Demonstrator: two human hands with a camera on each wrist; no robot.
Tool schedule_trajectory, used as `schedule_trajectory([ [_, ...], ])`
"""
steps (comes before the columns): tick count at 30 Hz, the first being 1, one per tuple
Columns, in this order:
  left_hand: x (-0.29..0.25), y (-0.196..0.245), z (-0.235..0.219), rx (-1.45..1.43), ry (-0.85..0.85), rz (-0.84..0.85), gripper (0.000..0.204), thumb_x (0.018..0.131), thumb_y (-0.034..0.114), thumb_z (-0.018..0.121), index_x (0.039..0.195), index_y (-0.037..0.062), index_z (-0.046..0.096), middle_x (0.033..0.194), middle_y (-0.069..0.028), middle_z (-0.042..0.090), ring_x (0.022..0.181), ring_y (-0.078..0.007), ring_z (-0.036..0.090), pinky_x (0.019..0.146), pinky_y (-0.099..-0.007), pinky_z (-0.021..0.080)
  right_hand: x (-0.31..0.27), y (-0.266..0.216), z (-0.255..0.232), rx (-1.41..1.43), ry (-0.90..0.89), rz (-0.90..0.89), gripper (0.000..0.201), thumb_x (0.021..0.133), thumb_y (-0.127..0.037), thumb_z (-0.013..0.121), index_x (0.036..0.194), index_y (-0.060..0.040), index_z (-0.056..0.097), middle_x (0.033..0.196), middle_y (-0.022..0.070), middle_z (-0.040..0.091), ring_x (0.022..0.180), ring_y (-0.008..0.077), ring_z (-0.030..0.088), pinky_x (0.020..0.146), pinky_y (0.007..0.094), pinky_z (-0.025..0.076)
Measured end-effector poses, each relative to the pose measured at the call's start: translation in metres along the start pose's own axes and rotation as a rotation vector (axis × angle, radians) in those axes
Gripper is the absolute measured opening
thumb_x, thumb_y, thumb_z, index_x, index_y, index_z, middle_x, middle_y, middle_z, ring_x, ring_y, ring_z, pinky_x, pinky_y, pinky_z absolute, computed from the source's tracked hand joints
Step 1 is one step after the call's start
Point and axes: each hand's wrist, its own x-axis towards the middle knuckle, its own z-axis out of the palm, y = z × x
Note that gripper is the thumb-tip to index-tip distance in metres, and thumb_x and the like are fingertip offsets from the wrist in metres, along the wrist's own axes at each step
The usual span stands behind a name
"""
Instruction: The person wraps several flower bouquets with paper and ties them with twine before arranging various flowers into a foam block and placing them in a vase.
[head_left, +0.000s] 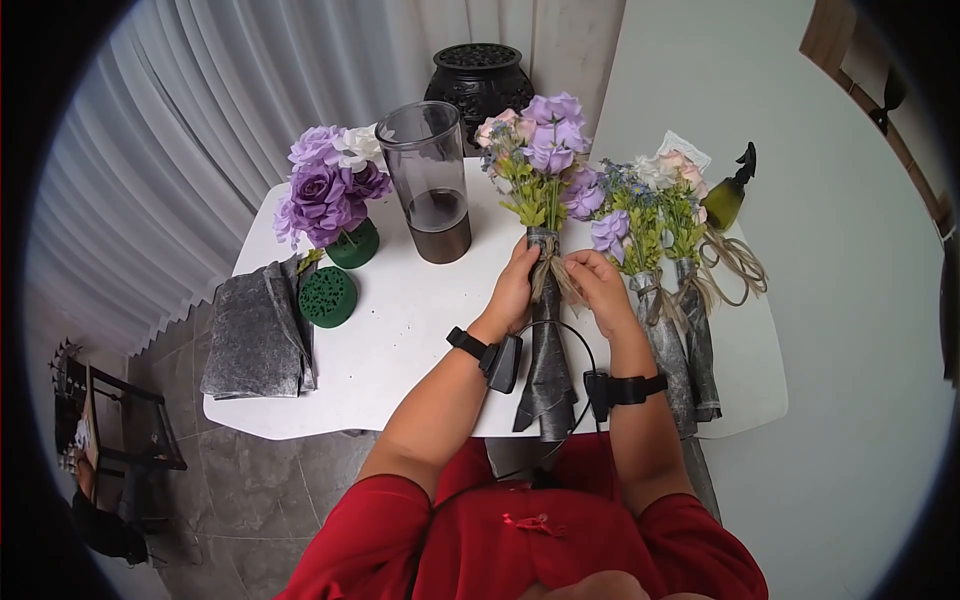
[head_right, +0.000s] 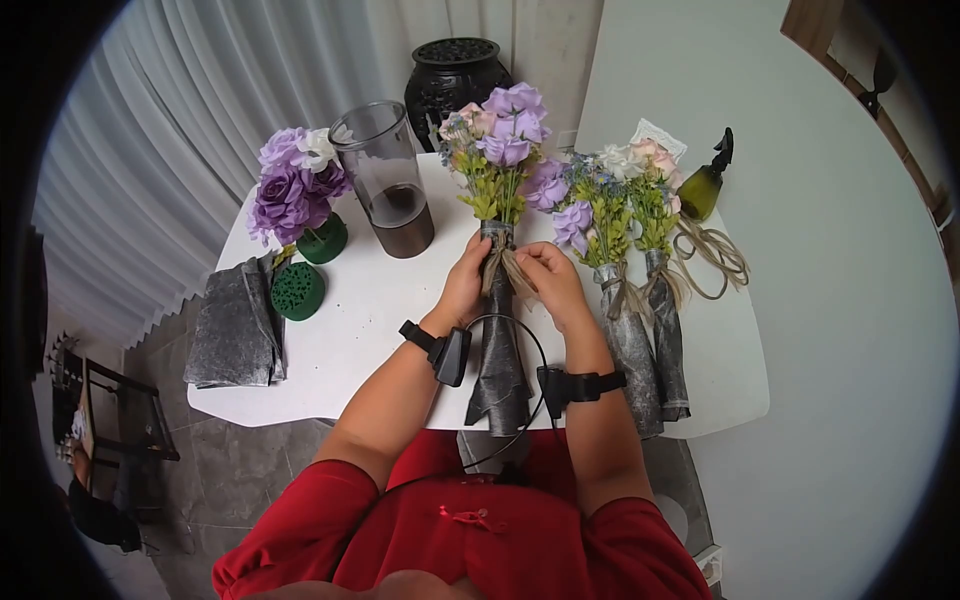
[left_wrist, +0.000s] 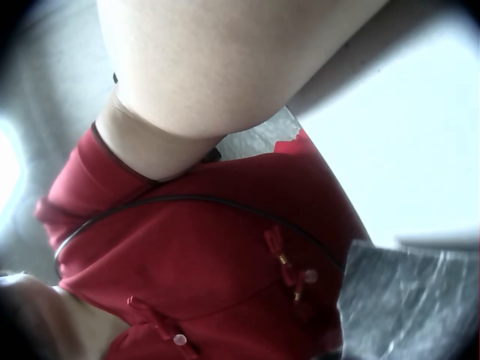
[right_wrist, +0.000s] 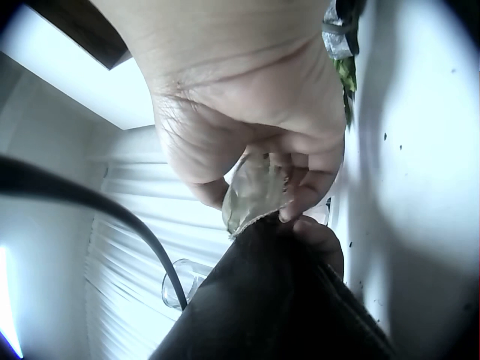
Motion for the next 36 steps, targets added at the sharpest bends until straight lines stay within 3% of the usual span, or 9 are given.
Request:
schedule_trajectory([
  [5,0.005,-0.008,-0.008,0.22,0.018,-0.015,0.033,0.097,0.016,0.04,0.128,0.0048,0.044,0.103,-0.0062,0.06,0.09,-0.0141,0.06,0.08,-0.029,0.05,-0.001,0.003,0.004,-0.106,0.036,0.012,0.024,0.09,-0.015,0.064,0.109,-0.0038,0.055,0.098,0.0052,0.063,0.081,0.0104,0.06,0.064,0.0233,0.048],
  [8,0.006,-0.006,-0.008,0.27,0.019,0.01,0.034,0.095,0.014,0.041,0.127,0.004,0.045,0.102,-0.0059,0.059,0.09,-0.0137,0.06,0.079,-0.0288,0.05,0.001,0.007,0.002,-0.111,0.0,-0.144,0.028,0.088,-0.013,0.066,0.112,-0.0044,0.054,0.097,0.0048,0.064,0.081,0.01,0.06,0.063,0.0234,0.048],
  [10,0.005,-0.004,-0.008,0.272,0.017,-0.004,0.034,0.095,0.013,0.041,0.127,0.0038,0.045,0.102,-0.0058,0.059,0.089,-0.0137,0.06,0.079,-0.0285,0.05,-0.001,0.0,0.002,-0.176,0.024,-0.004,0.027,0.087,-0.011,0.065,0.111,-0.0039,0.056,0.094,0.0027,0.063,0.076,0.0069,0.057,0.061,0.022,0.045],
  [15,0.001,0.007,0.0,0.292,0.021,-0.057,0.033,0.094,0.016,0.043,0.124,0.0024,0.046,0.099,-0.006,0.059,0.084,-0.0136,0.06,0.075,-0.0271,0.052,0.001,0.003,0.0,-0.173,0.035,-0.016,0.02,0.087,-0.009,0.064,0.105,-0.0031,0.06,0.087,0.0021,0.064,0.068,0.007,0.056,0.058,0.0206,0.043],
  [17,0.0,0.013,0.004,0.25,0.035,-0.162,0.03,0.095,0.02,0.049,0.119,0.0018,0.048,0.094,-0.0065,0.061,0.078,-0.0138,0.062,0.07,-0.0264,0.053,0.002,0.004,0.0,-0.181,0.036,0.002,0.017,0.087,-0.009,0.064,0.103,-0.0029,0.061,0.083,0.0018,0.064,0.066,0.007,0.056,0.056,0.0201,0.043],
  [23,0.009,-0.002,-0.008,0.32,0.12,-0.12,0.03,0.095,0.023,0.056,0.115,0.0017,0.049,0.09,-0.0075,0.063,0.074,-0.0146,0.064,0.066,-0.0279,0.054,0.0,-0.002,0.005,-0.069,0.092,0.042,0.013,0.09,-0.01,0.062,0.101,-0.0021,0.06,0.079,0.0009,0.062,0.063,0.0058,0.056,0.055,0.0196,0.044],
  [25,0.008,0.0,-0.01,0.287,0.121,-0.142,0.03,0.096,0.023,0.054,0.116,0.0015,0.049,0.09,-0.0072,0.063,0.074,-0.0146,0.064,0.065,-0.0284,0.054,0.0,0.0,0.006,-0.001,0.097,0.032,0.012,0.092,-0.015,0.06,0.098,-0.0049,0.062,0.075,-0.0019,0.061,0.057,0.003,0.052,0.047,0.0179,0.036],
  [28,0.004,0.003,-0.006,0.23,0.128,-0.161,0.028,0.098,0.021,0.05,0.117,0.0016,0.048,0.091,-0.0069,0.062,0.072,-0.0148,0.064,0.063,-0.0293,0.055,-0.001,-0.003,0.003,-0.086,0.082,0.057,0.012,0.092,-0.015,0.061,0.099,-0.0052,0.062,0.073,-0.0028,0.059,0.057,0.0022,0.052,0.045,0.0174,0.034],
  [36,0.005,0.001,-0.009,0.173,0.11,-0.158,0.026,0.1,0.023,0.044,0.12,0.0069,0.046,0.087,-0.0086,0.061,0.063,-0.0202,0.063,0.056,-0.0373,0.057,0.002,0.002,0.001,-0.013,0.116,0.021,0.015,0.091,-0.016,0.063,0.102,-0.005,0.062,0.077,-0.0014,0.061,0.058,0.0027,0.051,0.047,0.0174,0.035],
])
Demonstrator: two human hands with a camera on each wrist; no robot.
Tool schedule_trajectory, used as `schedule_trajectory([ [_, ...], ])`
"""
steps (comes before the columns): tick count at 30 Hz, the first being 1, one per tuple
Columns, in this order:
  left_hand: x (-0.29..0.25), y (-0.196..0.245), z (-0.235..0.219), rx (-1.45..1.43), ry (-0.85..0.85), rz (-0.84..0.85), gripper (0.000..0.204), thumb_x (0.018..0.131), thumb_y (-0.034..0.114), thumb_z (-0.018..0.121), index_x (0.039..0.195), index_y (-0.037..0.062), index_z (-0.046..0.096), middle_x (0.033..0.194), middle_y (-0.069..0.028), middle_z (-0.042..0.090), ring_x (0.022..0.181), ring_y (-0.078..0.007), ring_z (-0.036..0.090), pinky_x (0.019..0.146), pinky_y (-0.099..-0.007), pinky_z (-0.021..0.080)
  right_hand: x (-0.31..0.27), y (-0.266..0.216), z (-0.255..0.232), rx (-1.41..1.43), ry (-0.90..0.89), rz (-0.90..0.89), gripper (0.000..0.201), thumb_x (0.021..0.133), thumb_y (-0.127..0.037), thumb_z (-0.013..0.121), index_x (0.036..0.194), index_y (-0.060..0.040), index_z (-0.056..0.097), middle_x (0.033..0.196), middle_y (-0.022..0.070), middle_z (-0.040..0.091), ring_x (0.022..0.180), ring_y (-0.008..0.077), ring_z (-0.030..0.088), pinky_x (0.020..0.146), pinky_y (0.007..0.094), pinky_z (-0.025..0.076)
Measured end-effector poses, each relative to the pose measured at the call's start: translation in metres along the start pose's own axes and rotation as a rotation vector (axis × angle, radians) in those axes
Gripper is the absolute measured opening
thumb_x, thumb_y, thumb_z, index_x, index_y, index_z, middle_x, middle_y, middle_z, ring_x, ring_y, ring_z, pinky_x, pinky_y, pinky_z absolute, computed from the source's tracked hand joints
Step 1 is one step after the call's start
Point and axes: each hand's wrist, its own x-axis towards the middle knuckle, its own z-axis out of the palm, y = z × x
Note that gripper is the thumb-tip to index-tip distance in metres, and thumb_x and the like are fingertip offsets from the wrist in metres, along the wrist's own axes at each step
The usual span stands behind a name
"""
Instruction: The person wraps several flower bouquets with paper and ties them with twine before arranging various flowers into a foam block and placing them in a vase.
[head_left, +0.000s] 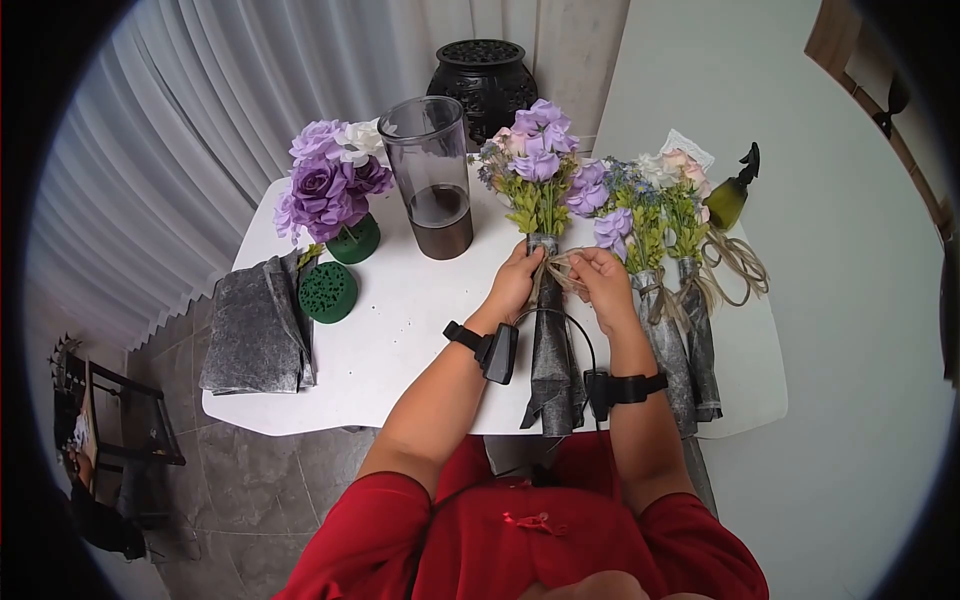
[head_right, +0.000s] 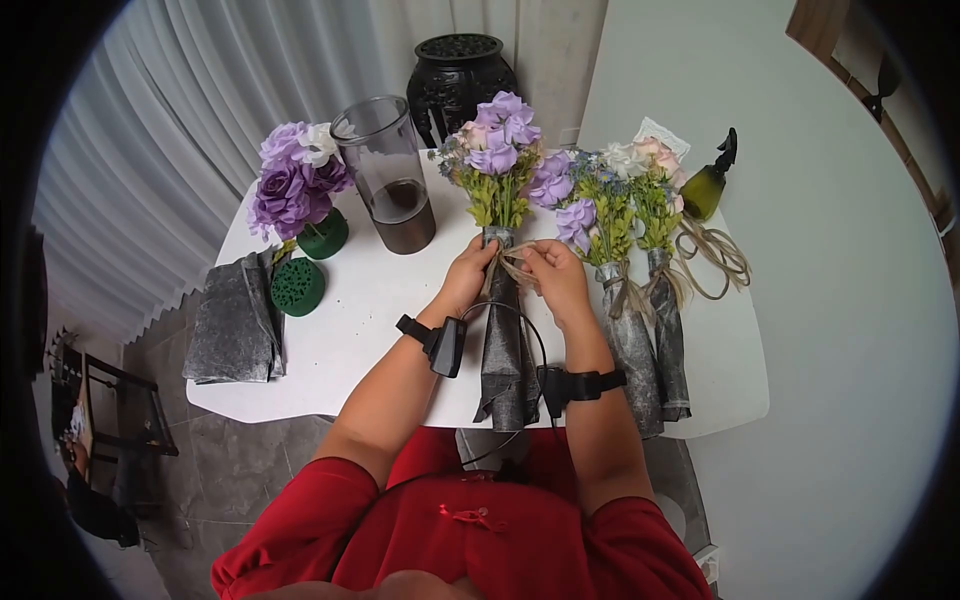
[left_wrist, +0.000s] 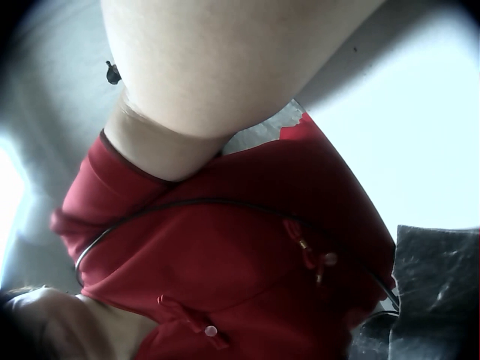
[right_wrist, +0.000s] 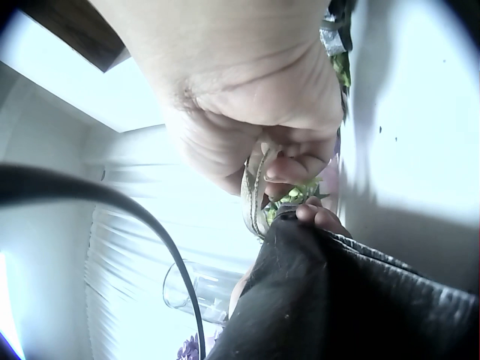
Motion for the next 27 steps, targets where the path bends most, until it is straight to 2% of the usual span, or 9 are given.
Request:
schedule_trajectory([
  [9,-0.005,0.006,0.006,0.007,-0.041,-0.015,0.026,0.101,0.023,0.042,0.123,0.0081,0.043,0.089,-0.0094,0.062,0.063,-0.0211,0.065,0.055,-0.0367,0.057,-0.001,-0.005,0.0,0.163,0.008,-0.086,0.018,0.092,-0.013,0.059,0.108,-0.0033,0.06,0.086,0.0035,0.066,0.065,0.0046,0.053,0.053,0.0193,0.041],
  [12,-0.007,0.007,0.008,0.025,-0.084,0.015,0.029,0.102,0.022,0.041,0.127,0.0075,0.042,0.096,-0.0088,0.062,0.072,-0.0187,0.065,0.06,-0.0344,0.057,-0.009,-0.02,0.008,0.246,0.018,-0.132,0.021,0.093,-0.012,0.056,0.112,-0.0032,0.059,0.091,0.0043,0.065,0.067,0.0051,0.053,0.056,0.0196,0.042],
  [14,-0.007,0.006,0.01,-0.045,-0.114,0.145,0.034,0.102,0.022,0.041,0.132,0.006,0.041,0.105,-0.0095,0.062,0.083,-0.0171,0.066,0.069,-0.0314,0.057,-0.009,-0.02,0.007,0.27,0.031,-0.14,0.022,0.094,-0.012,0.055,0.114,-0.0033,0.058,0.093,0.0044,0.065,0.068,0.0055,0.053,0.058,0.0195,0.043],
  [15,-0.007,0.007,0.011,-0.044,-0.114,0.143,0.034,0.102,0.022,0.041,0.132,0.006,0.041,0.105,-0.0095,0.062,0.083,-0.0171,0.066,0.069,-0.0314,0.057,-0.006,-0.016,0.003,0.267,0.026,-0.137,0.022,0.094,-0.014,0.055,0.114,-0.0037,0.058,0.093,0.0039,0.064,0.068,0.0056,0.053,0.059,0.0192,0.043],
  [17,-0.008,0.007,0.011,-0.033,-0.139,0.215,0.039,0.102,0.021,0.042,0.137,0.0066,0.037,0.114,-0.0092,0.06,0.096,-0.0163,0.062,0.081,-0.0307,0.054,-0.002,-0.008,-0.002,0.263,0.023,-0.133,0.023,0.095,-0.016,0.055,0.114,-0.0041,0.059,0.093,0.0033,0.064,0.068,0.0058,0.054,0.06,0.019,0.043],
  [21,-0.011,0.008,0.014,-0.015,-0.143,0.277,0.045,0.101,0.02,0.045,0.142,0.0062,0.034,0.12,-0.0084,0.057,0.103,-0.0146,0.058,0.09,-0.0291,0.049,-0.003,-0.002,-0.004,0.259,-0.133,-0.163,0.023,0.096,-0.021,0.056,0.112,-0.005,0.059,0.091,0.0004,0.063,0.072,0.0046,0.054,0.062,0.0188,0.043],
  [23,-0.017,0.01,0.019,0.131,-0.071,0.324,0.05,0.099,0.02,0.051,0.144,0.0053,0.032,0.121,-0.0077,0.056,0.104,-0.0131,0.057,0.091,-0.0273,0.046,-0.005,-0.002,-0.005,0.231,-0.174,-0.16,0.023,0.095,-0.021,0.057,0.111,-0.0051,0.059,0.091,-0.0002,0.062,0.074,0.0042,0.054,0.063,0.0188,0.043],
  [25,-0.022,0.014,0.022,0.189,-0.064,0.352,0.057,0.097,0.023,0.055,0.144,0.0021,0.03,0.121,-0.0085,0.055,0.106,-0.0129,0.055,0.092,-0.0263,0.045,-0.006,-0.002,-0.007,0.262,-0.263,-0.147,0.026,0.096,-0.024,0.057,0.109,-0.0017,0.058,0.1,0.0051,0.062,0.091,0.0092,0.058,0.081,0.0232,0.047],
  [27,-0.025,0.014,0.022,0.246,-0.057,0.377,0.063,0.096,0.026,0.058,0.144,-0.0011,0.028,0.121,-0.0093,0.055,0.107,-0.0126,0.053,0.092,-0.0252,0.043,-0.008,-0.003,-0.007,0.24,-0.26,-0.129,0.024,0.094,-0.021,0.058,0.109,-0.0017,0.058,0.1,0.0051,0.062,0.091,0.009,0.058,0.081,0.0229,0.046],
])
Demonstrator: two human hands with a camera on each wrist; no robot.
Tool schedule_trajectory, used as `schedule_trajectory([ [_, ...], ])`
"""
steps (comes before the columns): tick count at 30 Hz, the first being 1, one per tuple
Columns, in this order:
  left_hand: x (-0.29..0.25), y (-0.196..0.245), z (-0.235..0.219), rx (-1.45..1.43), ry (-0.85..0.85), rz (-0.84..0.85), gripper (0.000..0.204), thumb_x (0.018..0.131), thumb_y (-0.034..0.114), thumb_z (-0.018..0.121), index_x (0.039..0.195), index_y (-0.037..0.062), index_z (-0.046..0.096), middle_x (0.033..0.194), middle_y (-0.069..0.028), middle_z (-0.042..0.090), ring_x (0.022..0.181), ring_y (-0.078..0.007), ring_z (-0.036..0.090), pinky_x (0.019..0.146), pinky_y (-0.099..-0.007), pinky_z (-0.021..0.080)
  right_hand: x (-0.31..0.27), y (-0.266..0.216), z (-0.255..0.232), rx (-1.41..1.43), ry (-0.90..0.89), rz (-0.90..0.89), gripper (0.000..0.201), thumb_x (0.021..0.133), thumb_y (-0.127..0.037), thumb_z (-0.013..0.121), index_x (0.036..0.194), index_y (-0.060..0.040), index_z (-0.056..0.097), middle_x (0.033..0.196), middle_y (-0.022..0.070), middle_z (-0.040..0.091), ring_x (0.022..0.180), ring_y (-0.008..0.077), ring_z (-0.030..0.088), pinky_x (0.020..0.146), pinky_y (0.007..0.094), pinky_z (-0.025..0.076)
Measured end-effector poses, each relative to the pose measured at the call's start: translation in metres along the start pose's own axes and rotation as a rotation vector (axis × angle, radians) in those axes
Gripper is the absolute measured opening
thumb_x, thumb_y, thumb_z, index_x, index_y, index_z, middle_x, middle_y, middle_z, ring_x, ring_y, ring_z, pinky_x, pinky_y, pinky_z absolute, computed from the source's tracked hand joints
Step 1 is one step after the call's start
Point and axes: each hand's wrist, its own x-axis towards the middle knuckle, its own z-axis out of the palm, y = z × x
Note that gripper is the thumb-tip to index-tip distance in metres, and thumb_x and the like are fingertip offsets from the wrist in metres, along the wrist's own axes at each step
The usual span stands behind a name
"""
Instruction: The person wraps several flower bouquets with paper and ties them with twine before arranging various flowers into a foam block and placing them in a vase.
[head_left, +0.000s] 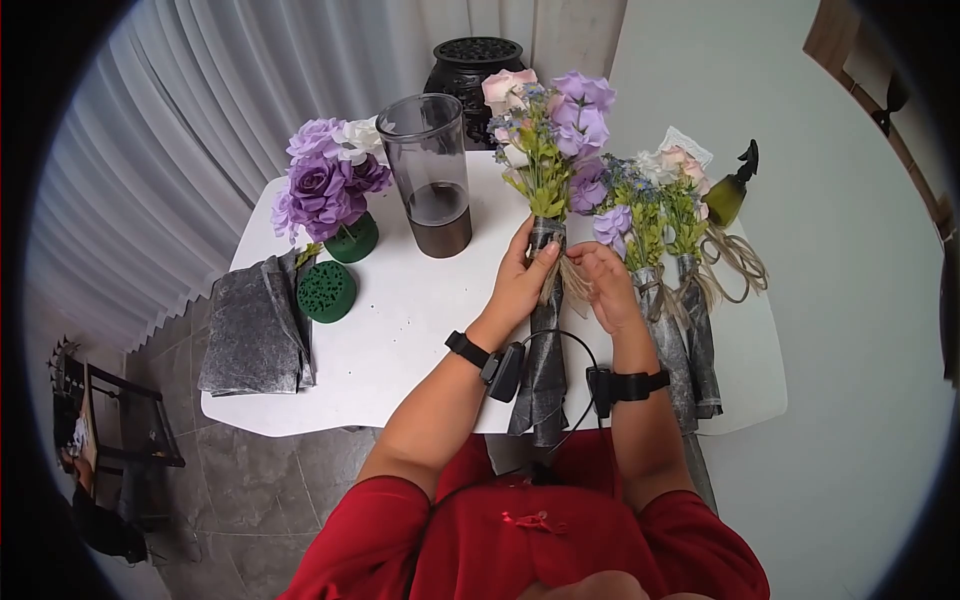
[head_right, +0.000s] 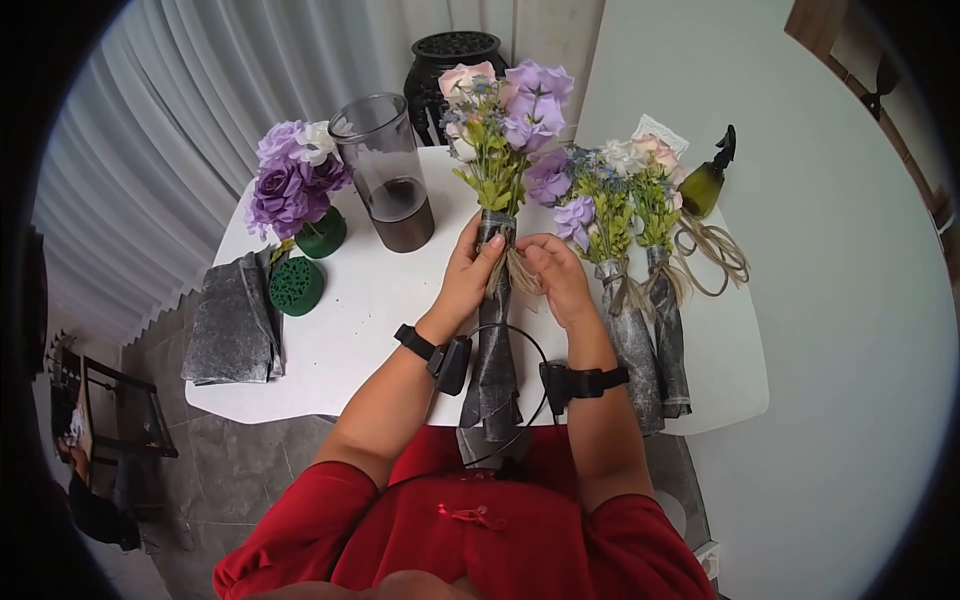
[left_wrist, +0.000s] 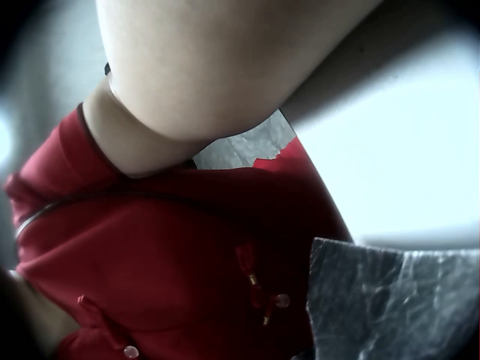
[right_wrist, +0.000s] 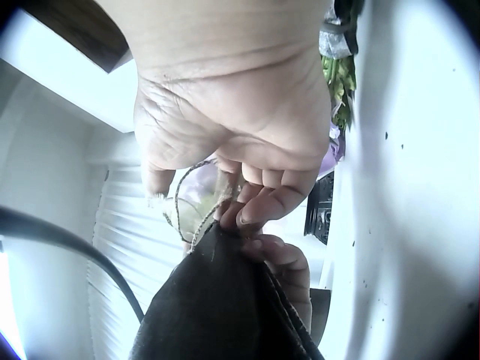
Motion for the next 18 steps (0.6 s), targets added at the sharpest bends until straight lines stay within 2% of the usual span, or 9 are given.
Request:
schedule_trajectory([
  [2,0.0,-0.001,0.0,0.153,0.037,0.091,0.065,0.095,0.027,0.059,0.144,-0.0026,0.028,0.12,-0.0111,0.055,0.105,-0.0145,0.055,0.09,-0.0266,0.045,0.001,-0.004,0.003,-0.019,0.0,0.017,0.023,0.093,-0.018,0.059,0.109,-0.0016,0.058,0.1,0.0051,0.062,0.09,0.0088,0.058,0.08,0.0226,0.046],
  [7,0.0,-0.001,0.001,0.18,0.077,0.113,0.067,0.094,0.024,0.061,0.143,-0.0048,0.027,0.119,-0.0131,0.055,0.103,-0.0162,0.056,0.089,-0.0278,0.045,0.001,-0.006,0.008,-0.086,0.009,0.065,0.021,0.09,-0.005,0.058,0.11,-0.001,0.058,0.095,0.0034,0.064,0.085,0.008,0.059,0.075,0.0211,0.046],
  [10,-0.001,-0.004,0.001,0.209,0.075,0.164,0.066,0.094,0.021,0.061,0.144,-0.0034,0.027,0.119,-0.0121,0.055,0.102,-0.0151,0.056,0.087,-0.0267,0.046,0.003,-0.001,0.0,-0.03,0.007,0.061,0.022,0.088,-0.005,0.062,0.11,-0.0015,0.057,0.097,0.0042,0.064,0.085,0.009,0.06,0.073,0.0219,0.047],
  [12,-0.001,-0.004,0.001,0.222,0.07,0.203,0.064,0.094,0.019,0.06,0.145,-0.0015,0.026,0.118,-0.0108,0.055,0.099,-0.0138,0.057,0.084,-0.0255,0.047,0.003,0.0,0.0,-0.029,-0.008,0.045,0.022,0.088,-0.004,0.063,0.109,-0.001,0.057,0.099,0.0051,0.064,0.086,0.0095,0.06,0.074,0.0223,0.047],
  [18,-0.001,-0.007,-0.003,0.256,0.041,0.241,0.066,0.093,0.016,0.061,0.145,-0.001,0.025,0.122,-0.0107,0.054,0.104,-0.0143,0.055,0.09,-0.0269,0.045,0.003,0.0,0.009,-0.055,0.01,-0.022,0.024,0.086,0.0,0.065,0.108,0.0003,0.058,0.103,0.0072,0.065,0.092,0.0104,0.061,0.08,0.0227,0.049],
])
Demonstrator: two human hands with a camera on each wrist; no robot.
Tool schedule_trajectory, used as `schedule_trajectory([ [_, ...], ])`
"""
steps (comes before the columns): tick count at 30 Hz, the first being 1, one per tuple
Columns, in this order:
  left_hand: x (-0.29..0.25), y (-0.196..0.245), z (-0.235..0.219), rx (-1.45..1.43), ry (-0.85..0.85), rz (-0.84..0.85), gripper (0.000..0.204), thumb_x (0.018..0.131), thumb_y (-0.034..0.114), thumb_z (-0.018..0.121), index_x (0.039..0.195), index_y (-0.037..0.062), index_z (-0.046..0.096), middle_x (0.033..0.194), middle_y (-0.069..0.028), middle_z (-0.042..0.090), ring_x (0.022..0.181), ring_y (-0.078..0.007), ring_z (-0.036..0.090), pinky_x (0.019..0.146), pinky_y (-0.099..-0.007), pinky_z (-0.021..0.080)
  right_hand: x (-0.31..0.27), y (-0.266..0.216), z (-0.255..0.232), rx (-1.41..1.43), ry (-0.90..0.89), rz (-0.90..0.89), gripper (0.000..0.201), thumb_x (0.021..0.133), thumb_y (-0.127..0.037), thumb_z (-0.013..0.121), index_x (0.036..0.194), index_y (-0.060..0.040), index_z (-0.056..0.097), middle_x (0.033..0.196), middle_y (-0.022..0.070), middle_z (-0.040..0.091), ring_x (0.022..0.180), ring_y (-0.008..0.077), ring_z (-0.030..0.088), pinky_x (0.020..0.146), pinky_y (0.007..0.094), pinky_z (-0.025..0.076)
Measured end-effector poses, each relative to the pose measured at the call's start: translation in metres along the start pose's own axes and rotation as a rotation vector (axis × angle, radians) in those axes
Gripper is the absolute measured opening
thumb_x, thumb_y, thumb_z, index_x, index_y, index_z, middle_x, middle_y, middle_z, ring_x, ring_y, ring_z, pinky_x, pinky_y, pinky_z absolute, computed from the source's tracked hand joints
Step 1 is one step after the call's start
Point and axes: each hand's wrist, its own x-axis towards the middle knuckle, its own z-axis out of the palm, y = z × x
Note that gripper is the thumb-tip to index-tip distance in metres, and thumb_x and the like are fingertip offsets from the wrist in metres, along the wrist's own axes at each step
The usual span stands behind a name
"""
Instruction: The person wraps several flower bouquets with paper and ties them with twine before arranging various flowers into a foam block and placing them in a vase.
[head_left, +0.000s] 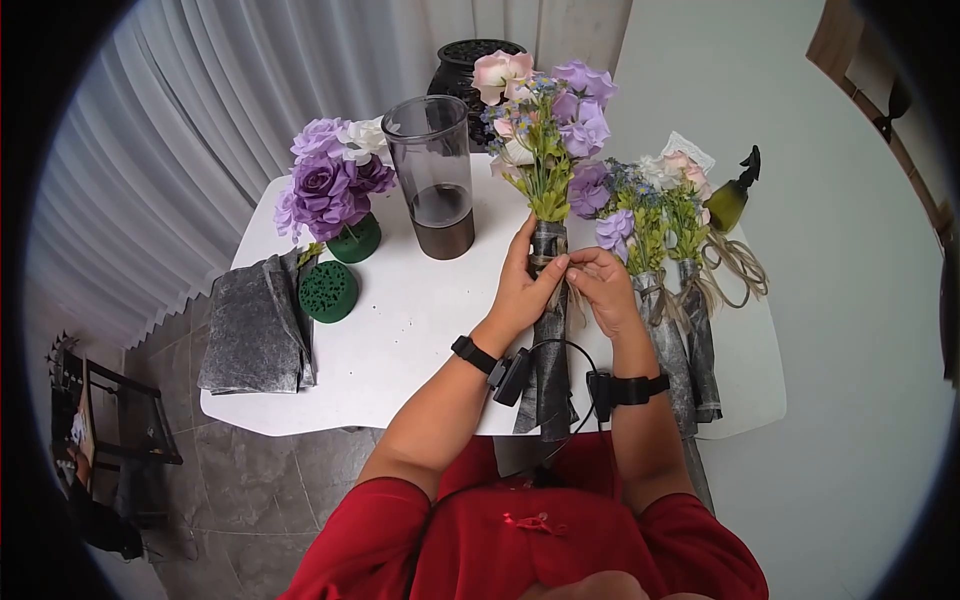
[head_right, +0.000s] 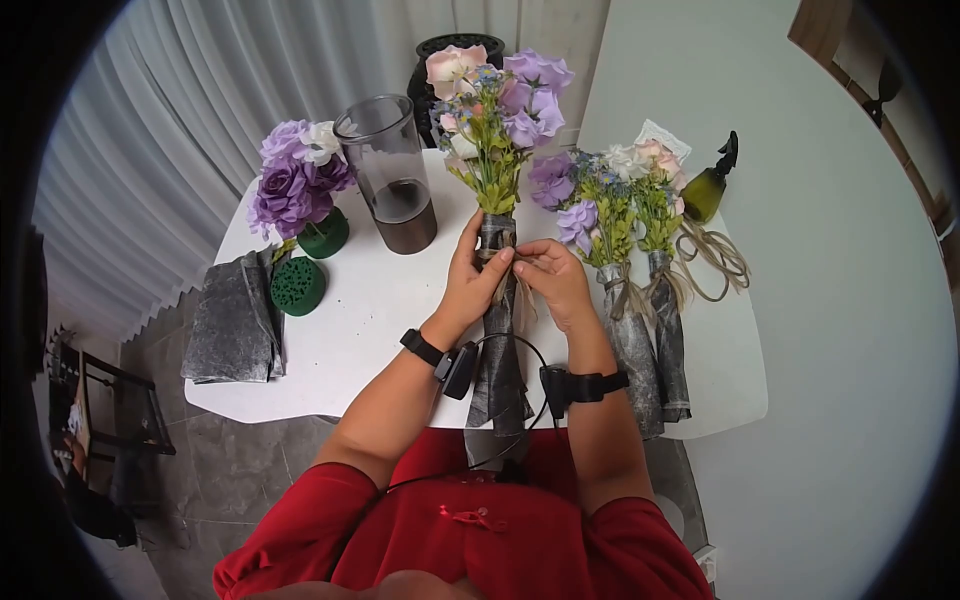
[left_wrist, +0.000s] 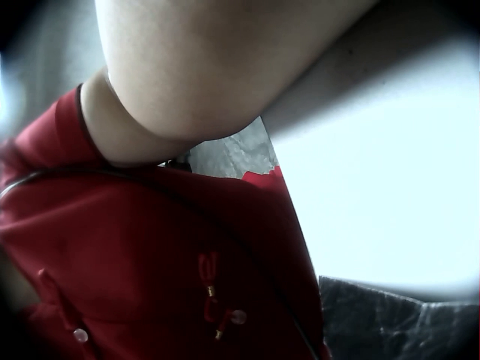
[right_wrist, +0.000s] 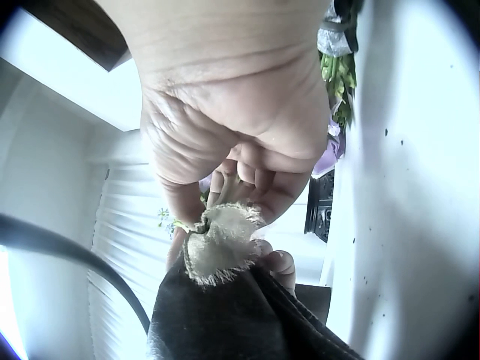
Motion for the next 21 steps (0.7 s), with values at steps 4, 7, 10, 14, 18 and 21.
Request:
schedule_trajectory([
  [4,0.001,-0.007,-0.004,0.05,-0.022,0.029,0.062,0.096,0.02,0.054,0.145,-0.0028,0.025,0.131,-0.0141,0.046,0.118,-0.0192,0.047,0.1,-0.0308,0.037,-0.001,0.002,0.0,-0.007,0.05,0.01,0.021,0.086,-0.002,0.066,0.106,0.0012,0.061,0.094,0.0055,0.066,0.083,0.0098,0.062,0.072,0.0224,0.05],
  [7,0.0,-0.01,-0.007,-0.019,-0.042,-0.02,0.059,0.098,0.024,0.048,0.145,-0.0045,0.026,0.136,-0.0176,0.041,0.123,-0.0242,0.043,0.105,-0.0333,0.032,-0.001,-0.001,0.001,-0.005,0.039,0.035,0.017,0.087,-0.004,0.066,0.103,0.0013,0.064,0.086,0.0042,0.066,0.074,0.0087,0.06,0.062,0.0222,0.05],
  [10,0.001,-0.007,-0.008,-0.05,-0.065,-0.047,0.056,0.099,0.024,0.044,0.145,-0.0035,0.026,0.135,-0.0168,0.042,0.122,-0.024,0.044,0.105,-0.0327,0.033,-0.001,-0.002,0.003,-0.037,0.065,0.039,0.017,0.087,-0.004,0.066,0.103,0.0002,0.064,0.085,0.0037,0.065,0.069,0.0088,0.058,0.059,0.0227,0.048],
  [14,0.0,-0.002,-0.006,-0.19,-0.086,-0.083,0.055,0.099,0.021,0.044,0.146,-0.0023,0.026,0.131,-0.0131,0.046,0.118,-0.0205,0.046,0.103,-0.0304,0.034,-0.002,-0.002,0.003,-0.03,0.053,0.028,0.018,0.087,-0.005,0.066,0.104,0.0002,0.063,0.085,0.0038,0.065,0.069,0.0089,0.058,0.059,0.0227,0.048],
  [18,0.0,0.003,-0.006,-0.378,-0.104,-0.175,0.053,0.1,0.018,0.043,0.146,-0.0005,0.026,0.126,-0.0103,0.051,0.112,-0.0173,0.05,0.098,-0.0266,0.038,-0.001,-0.001,0.0,-0.054,0.039,0.004,0.017,0.087,-0.004,0.065,0.104,0.0002,0.063,0.087,0.0045,0.066,0.07,0.0094,0.059,0.061,0.0235,0.049],
  [21,0.001,0.0,-0.008,-0.492,-0.105,-0.29,0.052,0.1,0.016,0.041,0.147,0.0032,0.025,0.122,-0.01,0.053,0.101,-0.0164,0.056,0.085,-0.0277,0.049,-0.002,-0.004,0.004,-0.05,0.031,-0.003,0.017,0.088,-0.005,0.065,0.104,0.0003,0.063,0.089,0.0053,0.066,0.074,0.01,0.061,0.064,0.0243,0.05],
])
